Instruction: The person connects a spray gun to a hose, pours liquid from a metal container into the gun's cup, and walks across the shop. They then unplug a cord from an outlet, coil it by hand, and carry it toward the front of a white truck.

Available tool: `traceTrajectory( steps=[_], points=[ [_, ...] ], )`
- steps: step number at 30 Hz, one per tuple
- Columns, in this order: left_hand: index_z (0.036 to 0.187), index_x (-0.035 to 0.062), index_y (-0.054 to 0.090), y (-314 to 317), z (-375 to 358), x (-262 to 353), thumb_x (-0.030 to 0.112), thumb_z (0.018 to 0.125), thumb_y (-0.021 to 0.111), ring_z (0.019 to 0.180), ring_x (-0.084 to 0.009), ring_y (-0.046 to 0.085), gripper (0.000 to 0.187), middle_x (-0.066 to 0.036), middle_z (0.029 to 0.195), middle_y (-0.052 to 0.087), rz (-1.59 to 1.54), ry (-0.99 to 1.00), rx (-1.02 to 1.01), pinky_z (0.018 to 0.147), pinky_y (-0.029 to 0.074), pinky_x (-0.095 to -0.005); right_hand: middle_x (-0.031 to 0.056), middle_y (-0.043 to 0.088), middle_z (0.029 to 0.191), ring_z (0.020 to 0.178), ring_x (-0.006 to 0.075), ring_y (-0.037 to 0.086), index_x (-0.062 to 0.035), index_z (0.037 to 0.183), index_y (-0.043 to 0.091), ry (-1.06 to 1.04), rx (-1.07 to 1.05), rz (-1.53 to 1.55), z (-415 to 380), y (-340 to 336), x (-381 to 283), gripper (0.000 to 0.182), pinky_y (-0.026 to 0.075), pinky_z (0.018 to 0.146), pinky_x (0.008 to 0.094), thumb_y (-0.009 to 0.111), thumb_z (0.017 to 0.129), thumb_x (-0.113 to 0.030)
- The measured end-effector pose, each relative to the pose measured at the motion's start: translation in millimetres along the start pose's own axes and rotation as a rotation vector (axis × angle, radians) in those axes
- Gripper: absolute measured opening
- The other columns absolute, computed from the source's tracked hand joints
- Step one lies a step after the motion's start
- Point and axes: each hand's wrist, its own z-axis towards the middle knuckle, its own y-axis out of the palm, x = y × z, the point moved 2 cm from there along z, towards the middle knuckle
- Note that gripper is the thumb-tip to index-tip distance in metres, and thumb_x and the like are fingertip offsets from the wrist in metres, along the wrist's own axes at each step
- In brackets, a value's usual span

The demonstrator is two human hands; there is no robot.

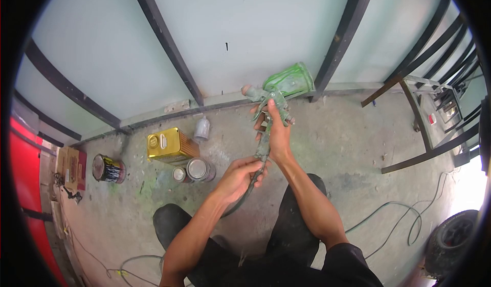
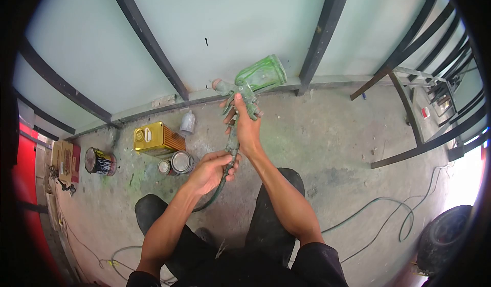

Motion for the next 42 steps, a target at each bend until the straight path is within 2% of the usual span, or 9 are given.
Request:
traceTrajectory(
  steps=[4, 7, 13, 16, 22, 28, 34, 37, 42],
  points=[
    [0.103, -0.0028, 0.057, -2, 2, -4, 0.020, 0.095, 0.053, 0.073, -0.0141, 0.052, 0.025, -0.008, 0.087, 0.058, 0.047, 0.057, 0.018, 0.060, 0.041, -0.0277, 0.0065, 0.064, 0.089, 0.064, 0.0106, 0.053, -0.0046, 0.096, 0.059, 0.010, 0.006, -0.028, 0, 0, 3, 0.044, 0.043, 0.044, 0.0261, 0.053, 0.092, -0.048],
    [0.103, -0.0023, 0.057, 6, -5, 6, 0.016, 0.094, 0.055, 0.074, -0.0145, 0.052, 0.021, -0.008, 0.087, 0.057, -0.143, -0.023, 0.021, 0.061, 0.042, -0.0279, 0.0064, 0.063, 0.091, 0.064, 0.0106, 0.053, -0.0044, 0.095, 0.059, -0.004, 0.000, -0.055, 0, 2, -1, 0.044, 0.043, 0.045, 0.0262, 0.052, 0.092, -0.048],
    [0.108, -0.0022, 0.057, -3, -2, -1, 0.019, 0.096, 0.052, 0.076, -0.0149, 0.053, 0.025, -0.008, 0.089, 0.059, -0.028, 0.003, -0.012, 0.063, 0.043, -0.0310, 0.0057, 0.064, 0.089, 0.062, 0.0103, 0.053, -0.0045, 0.095, 0.060, 0.012, -0.012, -0.034, 1, 3, 4, 0.044, 0.043, 0.045, 0.0260, 0.051, 0.093, -0.047],
    [0.111, -0.0037, 0.056, -4, -2, -4, 0.020, 0.096, 0.052, 0.079, -0.0152, 0.054, 0.028, -0.010, 0.094, 0.060, -0.011, 0.072, 0.024, 0.066, 0.045, -0.0318, 0.0058, 0.064, 0.088, 0.063, 0.0104, 0.053, -0.0042, 0.095, 0.060, 0.016, -0.020, -0.058, -1, 5, 4, 0.044, 0.043, 0.045, 0.0260, 0.051, 0.093, -0.047],
    [0.113, -0.0020, 0.056, 1, -2, 1, 0.012, 0.094, 0.055, 0.089, -0.0173, 0.056, 0.024, -0.013, 0.101, 0.062, -0.094, -0.054, -0.063, 0.073, 0.048, -0.0346, 0.0080, 0.066, 0.087, 0.061, 0.0111, 0.055, -0.0030, 0.094, 0.061, 0.012, -0.022, -0.021, 1, 1, 3, 0.043, 0.044, 0.042, 0.0257, 0.056, 0.092, -0.046],
    [0.110, -0.0037, 0.057, -9, 4, -11, 0.011, 0.093, 0.054, 0.100, -0.0207, 0.058, 0.022, -0.013, 0.105, 0.061, 0.025, 0.127, -0.007, 0.082, 0.050, -0.0379, 0.0067, 0.064, 0.087, 0.060, 0.0108, 0.053, -0.0035, 0.095, 0.061, -0.003, -0.025, -0.076, -1, 4, 6, 0.043, 0.043, 0.043, 0.0257, 0.052, 0.094, -0.045],
    [0.111, -0.0060, 0.057, 0, 1, -1, 0.012, 0.094, 0.055, 0.103, -0.0201, 0.058, 0.025, -0.013, 0.108, 0.061, -0.181, -0.031, -0.115, 0.091, 0.049, -0.0388, 0.0074, 0.065, 0.086, 0.059, 0.0113, 0.053, -0.0029, 0.095, 0.061, 0.012, -0.008, -0.090, -5, 7, 4, 0.042, 0.042, 0.043, 0.0258, 0.052, 0.094, -0.044],
    [0.113, -0.0068, 0.057, -3, 1, -5, 0.013, 0.094, 0.054, 0.105, -0.0206, 0.058, 0.028, -0.013, 0.111, 0.060, -0.119, -0.034, -0.060, 0.093, 0.048, -0.0394, 0.0076, 0.065, 0.085, 0.059, 0.0115, 0.053, -0.0030, 0.095, 0.061, -0.003, -0.008, -0.090, -5, 7, 1, 0.041, 0.042, 0.045, 0.0262, 0.053, 0.093, -0.043],
    [0.115, -0.0079, 0.056, -10, 4, -14, 0.011, 0.095, 0.052, 0.109, -0.0243, 0.057, 0.028, -0.014, 0.113, 0.060, -0.051, 0.087, -0.031, 0.098, 0.046, -0.0440, 0.0078, 0.064, 0.086, 0.060, 0.0118, 0.054, -0.0037, 0.094, 0.061, -0.002, -0.005, -0.100, -1, 2, 8, 0.039, 0.042, 0.047, 0.0272, 0.053, 0.093, -0.042]
  ],
)
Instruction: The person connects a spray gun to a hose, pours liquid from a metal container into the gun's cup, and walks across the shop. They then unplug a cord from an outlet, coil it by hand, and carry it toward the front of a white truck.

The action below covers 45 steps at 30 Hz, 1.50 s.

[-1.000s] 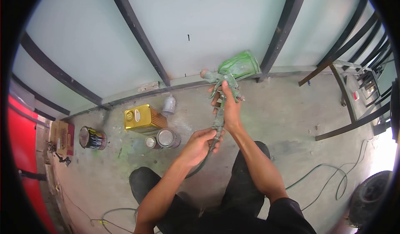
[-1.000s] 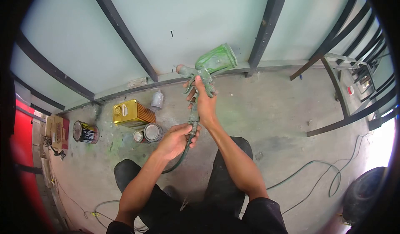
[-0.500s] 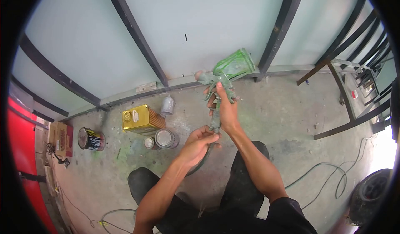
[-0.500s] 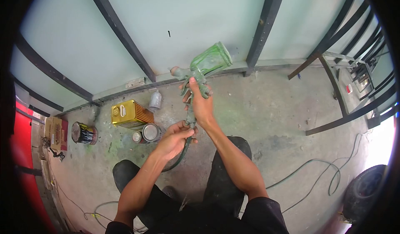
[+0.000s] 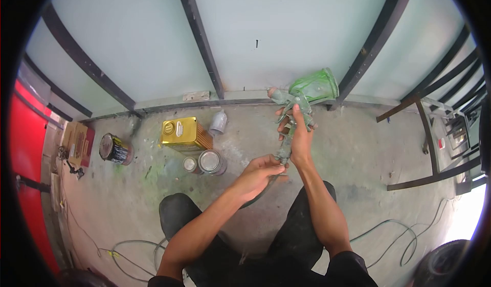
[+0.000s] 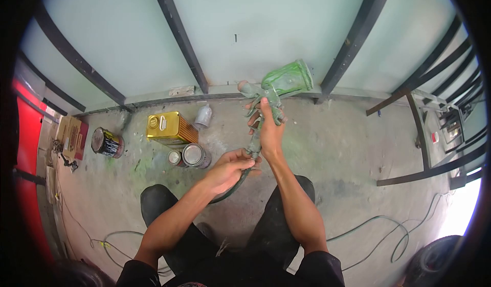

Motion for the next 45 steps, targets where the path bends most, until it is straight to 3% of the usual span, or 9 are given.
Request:
traceTrajectory(
  steps=[7, 13, 20, 29, 32, 38, 41, 45],
  points=[
    [0.113, -0.0032, 0.057, 4, 2, 6, 0.007, 0.091, 0.058, 0.106, -0.0202, 0.058, 0.024, -0.009, 0.106, 0.060, -0.090, -0.111, -0.054, 0.097, 0.047, -0.0410, 0.0078, 0.064, 0.087, 0.059, 0.0119, 0.053, -0.0039, 0.094, 0.060, -0.019, -0.028, -0.017, -5, 6, -5, 0.037, 0.042, 0.047, 0.0273, 0.054, 0.093, -0.041],
    [0.112, -0.0016, 0.058, 0, 1, -3, 0.005, 0.091, 0.059, 0.102, -0.0187, 0.059, 0.022, -0.008, 0.102, 0.061, 0.104, -0.001, 0.068, 0.096, 0.048, -0.0384, 0.0070, 0.065, 0.086, 0.059, 0.0100, 0.053, -0.0030, 0.091, 0.062, -0.042, -0.023, -0.025, -8, 6, -5, 0.037, 0.042, 0.046, 0.0258, 0.054, 0.094, -0.039],
    [0.114, -0.0063, 0.057, 2, -3, 11, 0.005, 0.092, 0.054, 0.113, -0.0219, 0.057, 0.025, -0.012, 0.114, 0.062, -0.069, -0.084, -0.061, 0.102, 0.043, -0.0421, 0.0079, 0.065, 0.086, 0.058, 0.0107, 0.052, -0.0026, 0.091, 0.061, -0.028, -0.018, -0.018, -4, 5, -4, 0.040, 0.042, 0.046, 0.0266, 0.054, 0.093, -0.042],
    [0.113, -0.0071, 0.058, -7, 3, 0, 0.006, 0.092, 0.055, 0.110, -0.0225, 0.059, 0.024, -0.013, 0.112, 0.062, 0.210, -0.001, 0.046, 0.103, 0.042, -0.0415, 0.0067, 0.064, 0.085, 0.059, 0.0102, 0.052, -0.0030, 0.093, 0.062, -0.085, -0.030, -0.075, -7, 5, -3, 0.040, 0.042, 0.047, 0.0264, 0.054, 0.094, -0.042],
    [0.115, -0.0077, 0.057, 2, 1, 11, 0.007, 0.093, 0.055, 0.108, -0.0205, 0.058, 0.027, -0.013, 0.113, 0.062, -0.035, -0.084, -0.037, 0.099, 0.043, -0.0354, 0.0068, 0.064, 0.085, 0.060, 0.0103, 0.052, -0.0033, 0.094, 0.062, -0.049, -0.043, -0.076, -5, 2, -3, 0.039, 0.041, 0.047, 0.0267, 0.053, 0.094, -0.041],
    [0.114, -0.0077, 0.057, -5, -1, 18, 0.005, 0.093, 0.055, 0.106, -0.0206, 0.059, 0.025, -0.013, 0.112, 0.062, -0.018, -0.141, -0.074, 0.098, 0.044, -0.0344, 0.0071, 0.064, 0.086, 0.059, 0.0106, 0.052, -0.0036, 0.095, 0.061, -0.050, -0.019, 0.003, -2, 0, -1, 0.038, 0.041, 0.046, 0.0268, 0.053, 0.094, -0.041],
    [0.105, -0.0062, 0.058, -12, 5, 9, 0.004, 0.091, 0.057, 0.107, -0.0239, 0.059, 0.018, -0.013, 0.107, 0.061, 0.047, -0.101, -0.062, 0.105, 0.041, -0.0422, 0.0071, 0.064, 0.085, 0.059, 0.0104, 0.052, -0.0030, 0.095, 0.061, -0.059, -0.009, -0.008, -3, 1, -2, 0.039, 0.041, 0.046, 0.0264, 0.053, 0.094, -0.041],
    [0.102, -0.0045, 0.058, -11, 6, 3, 0.003, 0.091, 0.056, 0.105, -0.0222, 0.059, 0.014, -0.011, 0.104, 0.061, 0.097, -0.061, 0.014, 0.104, 0.042, -0.0422, 0.0070, 0.065, 0.084, 0.058, 0.0101, 0.053, -0.0027, 0.094, 0.062, -0.085, -0.030, -0.054, -2, -1, 2, 0.039, 0.042, 0.045, 0.0259, 0.053, 0.094, -0.041]
  ],
)
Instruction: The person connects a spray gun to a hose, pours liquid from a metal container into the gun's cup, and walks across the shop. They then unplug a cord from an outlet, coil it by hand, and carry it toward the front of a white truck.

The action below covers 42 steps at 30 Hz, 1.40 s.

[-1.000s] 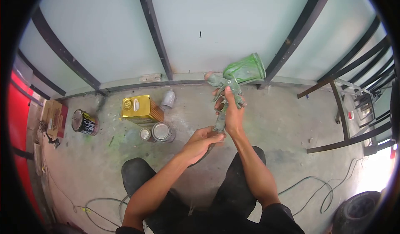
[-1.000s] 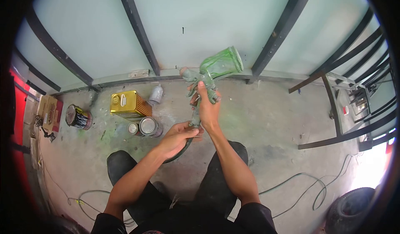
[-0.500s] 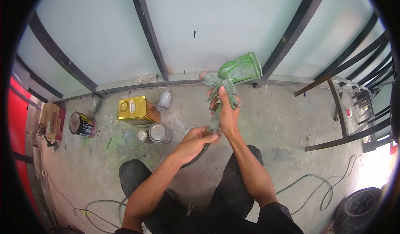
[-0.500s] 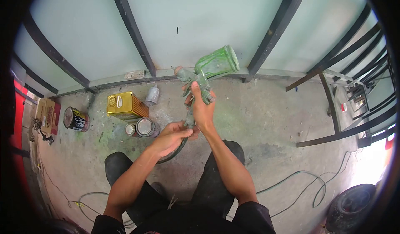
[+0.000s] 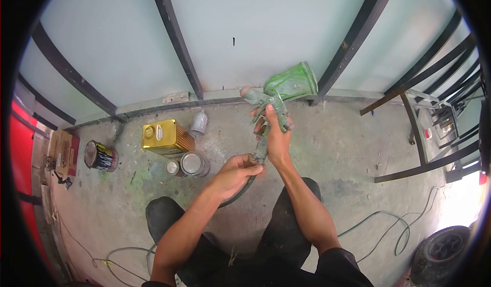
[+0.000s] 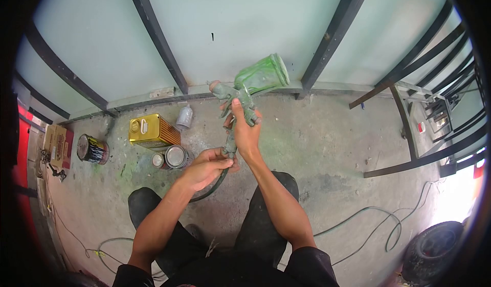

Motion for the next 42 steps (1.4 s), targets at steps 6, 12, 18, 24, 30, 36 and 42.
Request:
traceTrajectory(
  steps=[6, 12, 18, 24, 30, 36, 42],
  points=[
    [0.114, -0.0071, 0.058, 9, -8, 18, 0.009, 0.095, 0.054, 0.100, -0.0172, 0.059, 0.026, -0.010, 0.109, 0.062, -0.074, -0.053, -0.119, 0.095, 0.044, -0.0312, 0.0071, 0.065, 0.084, 0.058, 0.0097, 0.053, -0.0027, 0.093, 0.062, 0.008, 0.024, 0.013, 0, 3, -5, 0.040, 0.042, 0.044, 0.0258, 0.053, 0.094, -0.041],
    [0.111, -0.0074, 0.060, 2, -3, 3, 0.009, 0.095, 0.054, 0.100, -0.0154, 0.059, 0.024, -0.010, 0.107, 0.064, 0.040, 0.020, 0.009, 0.093, 0.045, -0.0310, 0.0073, 0.066, 0.084, 0.058, 0.0099, 0.053, -0.0030, 0.092, 0.062, -0.017, 0.034, -0.006, 1, 3, 0, 0.039, 0.042, 0.045, 0.0261, 0.052, 0.095, -0.041],
    [0.106, -0.0061, 0.064, 7, -7, 4, 0.007, 0.093, 0.057, 0.097, -0.0139, 0.059, 0.020, -0.008, 0.101, 0.066, 0.242, 0.102, 0.141, 0.091, 0.045, -0.0289, 0.0064, 0.065, 0.081, 0.058, 0.0098, 0.053, -0.0029, 0.090, 0.062, -0.027, 0.076, -0.009, -1, 4, -1, 0.040, 0.042, 0.046, 0.0264, 0.053, 0.094, -0.041],
    [0.105, -0.0015, 0.066, 9, -7, 0, 0.011, 0.093, 0.058, 0.089, -0.0085, 0.056, 0.019, -0.002, 0.096, 0.065, 0.425, 0.158, 0.223, 0.081, 0.043, -0.0249, 0.0042, 0.062, 0.076, 0.058, 0.0094, 0.052, -0.0034, 0.088, 0.062, -0.029, 0.079, -0.082, -5, 7, 5, 0.039, 0.042, 0.046, 0.0259, 0.055, 0.094, -0.042],
    [0.106, -0.0019, 0.065, 15, -14, 21, 0.014, 0.094, 0.057, 0.080, -0.0087, 0.055, 0.021, -0.003, 0.090, 0.065, 0.265, 0.027, -0.030, 0.076, 0.045, -0.0255, 0.0043, 0.061, 0.076, 0.058, 0.0095, 0.051, -0.0037, 0.087, 0.062, 0.021, 0.086, -0.065, -3, 10, 1, 0.038, 0.042, 0.046, 0.0251, 0.056, 0.094, -0.040],
    [0.100, -0.0048, 0.066, 14, -10, 0, 0.015, 0.095, 0.056, 0.073, -0.0094, 0.055, 0.022, -0.005, 0.089, 0.065, 0.211, 0.071, 0.119, 0.072, 0.044, -0.0254, 0.0044, 0.062, 0.077, 0.058, 0.0091, 0.052, -0.0037, 0.088, 0.062, -0.004, 0.085, -0.076, -8, 14, 1, 0.035, 0.042, 0.045, 0.0250, 0.060, 0.092, -0.038],
    [0.111, -0.0002, 0.063, 9, -32, 29, 0.027, 0.087, 0.067, 0.090, -0.0174, 0.061, 0.036, -0.015, 0.105, 0.065, 1.204, 0.514, 0.321, 0.084, 0.047, -0.0303, 0.0041, 0.063, 0.075, 0.057, 0.0094, 0.055, -0.0015, 0.090, 0.065, -0.150, -0.002, -0.329, 6, -5, 11, 0.029, 0.046, 0.046, 0.0250, 0.064, 0.091, -0.031]
  ],
)
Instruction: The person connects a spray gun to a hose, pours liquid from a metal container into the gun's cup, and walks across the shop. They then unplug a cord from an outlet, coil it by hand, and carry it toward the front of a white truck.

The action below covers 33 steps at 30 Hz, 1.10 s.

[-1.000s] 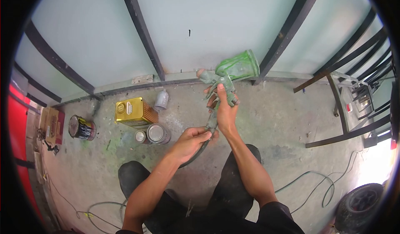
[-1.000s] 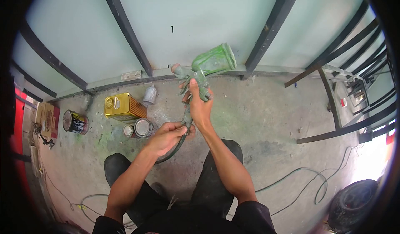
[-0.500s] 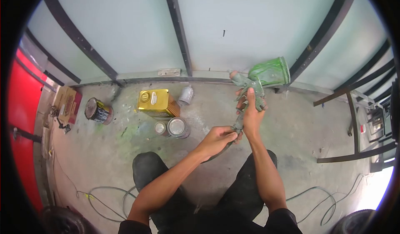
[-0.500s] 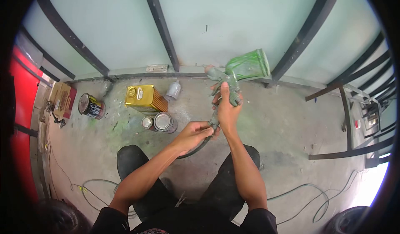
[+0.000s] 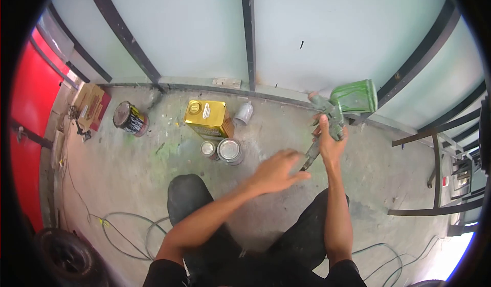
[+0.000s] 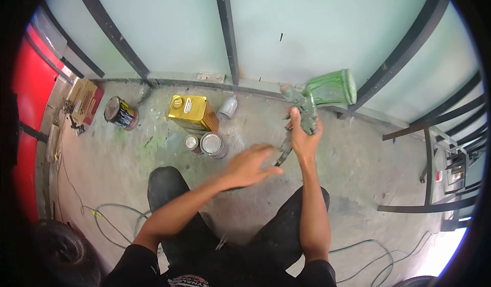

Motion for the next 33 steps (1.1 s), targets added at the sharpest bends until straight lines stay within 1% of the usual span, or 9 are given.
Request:
traceTrajectory(
  steps=[3, 6, 11, 15, 19, 21, 24, 27, 33],
  points=[
    [0.114, 0.0031, 0.062, -77, -6, -14, 0.038, 0.083, 0.069, 0.107, -0.0359, 0.058, 0.047, -0.019, 0.112, 0.063, 0.105, 0.045, 0.141, 0.090, 0.047, -0.0399, 0.0020, 0.061, 0.069, 0.056, 0.0084, 0.056, -0.0021, 0.092, 0.064, -0.046, 0.051, -0.053, 7, -20, 6, 0.027, 0.046, 0.046, 0.0242, 0.067, 0.089, -0.028],
    [0.116, 0.0042, 0.061, -173, -28, -40, 0.026, 0.083, 0.071, 0.088, -0.0156, 0.060, 0.041, -0.005, 0.101, 0.066, 0.101, -0.239, 0.297, 0.082, 0.049, -0.0298, 0.0011, 0.059, 0.066, 0.055, 0.0077, 0.055, -0.0020, 0.091, 0.063, -0.055, 0.063, -0.096, 18, -38, 5, 0.023, 0.045, 0.045, 0.0236, 0.069, 0.088, -0.024],
    [0.109, 0.0036, 0.064, -249, -111, -144, 0.018, 0.086, 0.067, 0.079, -0.0084, 0.057, 0.027, -0.002, 0.099, 0.066, 0.246, -0.384, 0.352, 0.071, 0.047, -0.0245, 0.0016, 0.058, 0.069, 0.053, 0.0069, 0.052, -0.0027, 0.093, 0.059, 0.054, -0.117, -0.320, 14, -50, 15, 0.018, 0.041, 0.044, 0.0236, 0.067, 0.088, -0.019],
    [0.106, 0.0033, 0.065, -208, -137, -173, 0.015, 0.088, 0.064, 0.077, -0.0085, 0.057, 0.021, -0.003, 0.097, 0.066, 0.149, -0.504, 0.323, 0.069, 0.047, -0.0249, 0.0115, 0.064, 0.076, 0.064, 0.0214, 0.062, -0.0018, 0.101, 0.058, -0.157, -0.338, -0.572, -14, -58, 67, 0.022, 0.049, 0.060, 0.0339, 0.067, 0.084, -0.012],
    [0.106, 0.0045, 0.064, -145, -86, -132, 0.013, 0.086, 0.065, 0.080, -0.0163, 0.060, 0.021, -0.008, 0.099, 0.065, 0.135, -0.205, 0.165, 0.071, 0.049, -0.0291, 0.0196, 0.065, 0.086, 0.079, 0.0387, 0.063, -0.0048, 0.102, 0.058, -0.230, -0.430, -0.656, -87, -54, 147, 0.026, 0.050, 0.067, 0.0399, 0.068, 0.081, -0.018],
    [0.111, 0.0066, 0.061, -101, -58, -112, 0.015, 0.084, 0.067, 0.088, -0.0272, 0.060, 0.029, -0.013, 0.107, 0.062, 0.084, -0.030, 0.036, 0.075, 0.051, -0.0327, 0.0188, 0.064, 0.086, 0.078, 0.0388, 0.062, -0.0058, 0.100, 0.057, 0.021, -0.614, -0.720, -121, -39, 154, 0.024, 0.050, 0.066, 0.0414, 0.068, 0.081, -0.017],
    [0.134, 0.0130, 0.046, -29, -39, -100, 0.041, 0.081, 0.069, 0.107, -0.0291, 0.053, 0.064, -0.012, 0.134, 0.047, 0.262, 0.314, -0.031, 0.083, 0.051, -0.0397, 0.0175, 0.064, 0.087, 0.077, 0.0380, 0.062, -0.0067, 0.098, 0.056, -0.053, -0.683, -0.636, -162, -14, 170, 0.023, 0.050, 0.064, 0.0428, 0.068, 0.081, -0.016],
    [0.137, 0.0128, 0.042, 11, -35, -110, 0.050, 0.078, 0.067, 0.108, -0.0329, 0.051, 0.074, -0.014, 0.134, 0.043, 0.545, 0.323, -0.253, 0.081, 0.051, -0.0425, 0.0157, 0.064, 0.090, 0.077, 0.0365, 0.062, -0.0072, 0.098, 0.056, -0.108, -0.729, -0.670, -187, -4, 184, 0.024, 0.050, 0.064, 0.0436, 0.069, 0.081, -0.018],
    [0.127, 0.0048, 0.047, 32, -54, -151, 0.049, 0.082, 0.062, 0.091, -0.0348, 0.057, 0.065, -0.020, 0.111, 0.045, 0.566, 0.344, -0.231, 0.067, 0.052, -0.0426, 0.0143, 0.064, 0.091, 0.079, 0.0351, 0.062, -0.0065, 0.099, 0.059, -0.122, -0.756, -0.671, -212, -15, 190, 0.027, 0.051, 0.067, 0.0425, 0.071, 0.080, -0.022]
  ],
)
